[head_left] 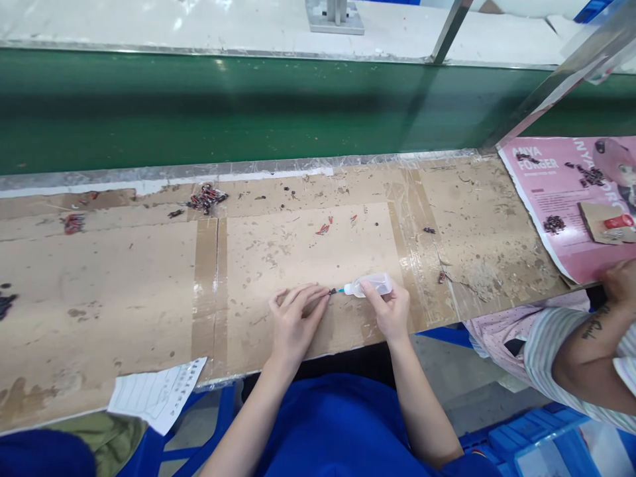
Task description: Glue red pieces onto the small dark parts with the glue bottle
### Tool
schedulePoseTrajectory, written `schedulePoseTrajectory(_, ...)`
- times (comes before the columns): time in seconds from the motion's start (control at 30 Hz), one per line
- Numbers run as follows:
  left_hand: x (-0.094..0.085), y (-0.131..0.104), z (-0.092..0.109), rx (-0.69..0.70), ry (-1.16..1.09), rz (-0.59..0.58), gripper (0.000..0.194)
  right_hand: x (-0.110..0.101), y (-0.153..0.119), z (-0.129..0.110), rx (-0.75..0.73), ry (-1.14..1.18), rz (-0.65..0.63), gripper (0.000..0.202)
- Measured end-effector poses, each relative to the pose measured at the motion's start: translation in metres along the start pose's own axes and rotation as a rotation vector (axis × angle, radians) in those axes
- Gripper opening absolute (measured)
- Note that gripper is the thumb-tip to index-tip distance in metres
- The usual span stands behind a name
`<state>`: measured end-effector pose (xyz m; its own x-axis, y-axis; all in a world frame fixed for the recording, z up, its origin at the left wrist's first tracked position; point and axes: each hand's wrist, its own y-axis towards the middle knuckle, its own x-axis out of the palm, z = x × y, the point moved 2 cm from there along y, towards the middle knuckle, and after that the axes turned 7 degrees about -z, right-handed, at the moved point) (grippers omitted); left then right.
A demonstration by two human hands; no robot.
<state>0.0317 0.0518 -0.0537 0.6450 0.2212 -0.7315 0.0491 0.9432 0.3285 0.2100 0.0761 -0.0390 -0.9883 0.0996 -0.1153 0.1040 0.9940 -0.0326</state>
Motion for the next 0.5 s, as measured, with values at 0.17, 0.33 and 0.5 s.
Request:
schedulePoseTrajectory(0.17, 0.0003, -0.0003, 0.0001, -0.006, -0.006, 0.006, 0.011, 0.0009, 0.0001, 0.0005, 0.016, -0.003, -0.02, 0.017)
schedulePoseTrajectory(0.33, 0.0002, -0.0004, -0.0003, -0.007, 0.017, 0.001, 0.011, 0.0005, -0.0003, 0.0009, 0.011, 0.014, 0.016, 0.016)
schedulePoseTrajectory(0.5, -0.0007, -0.0011, 0.0008, -0.003, 0.002, -0.011, 0.011, -0.006, 0.0002, 0.01, -0.004, 0.137, 0.152, 0.017)
